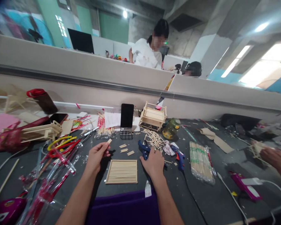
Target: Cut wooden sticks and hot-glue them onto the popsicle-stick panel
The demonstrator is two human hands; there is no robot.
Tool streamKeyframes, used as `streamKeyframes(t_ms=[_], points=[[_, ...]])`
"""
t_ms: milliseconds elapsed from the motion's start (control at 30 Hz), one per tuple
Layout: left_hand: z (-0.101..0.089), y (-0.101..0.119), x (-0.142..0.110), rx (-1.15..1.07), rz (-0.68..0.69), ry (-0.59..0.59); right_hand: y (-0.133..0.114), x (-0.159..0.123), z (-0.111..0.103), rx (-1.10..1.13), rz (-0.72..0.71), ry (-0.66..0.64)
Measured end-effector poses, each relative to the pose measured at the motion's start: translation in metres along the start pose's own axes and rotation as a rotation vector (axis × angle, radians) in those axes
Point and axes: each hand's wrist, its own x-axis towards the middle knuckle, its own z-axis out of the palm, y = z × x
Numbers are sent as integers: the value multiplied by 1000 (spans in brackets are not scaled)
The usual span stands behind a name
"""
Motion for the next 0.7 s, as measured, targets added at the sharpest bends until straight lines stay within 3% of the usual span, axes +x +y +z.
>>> streamKeyframes(t_ms=[267,400,700], points=[[0,0,-3,-14,-21,-10,-21,49,-8,11,86,55],[-2,1,-2,-31,-39,-1,-25,79,1,37,176,11],[-4,2,1,-3,-51,-7,-35,128,23,155,184,75]])
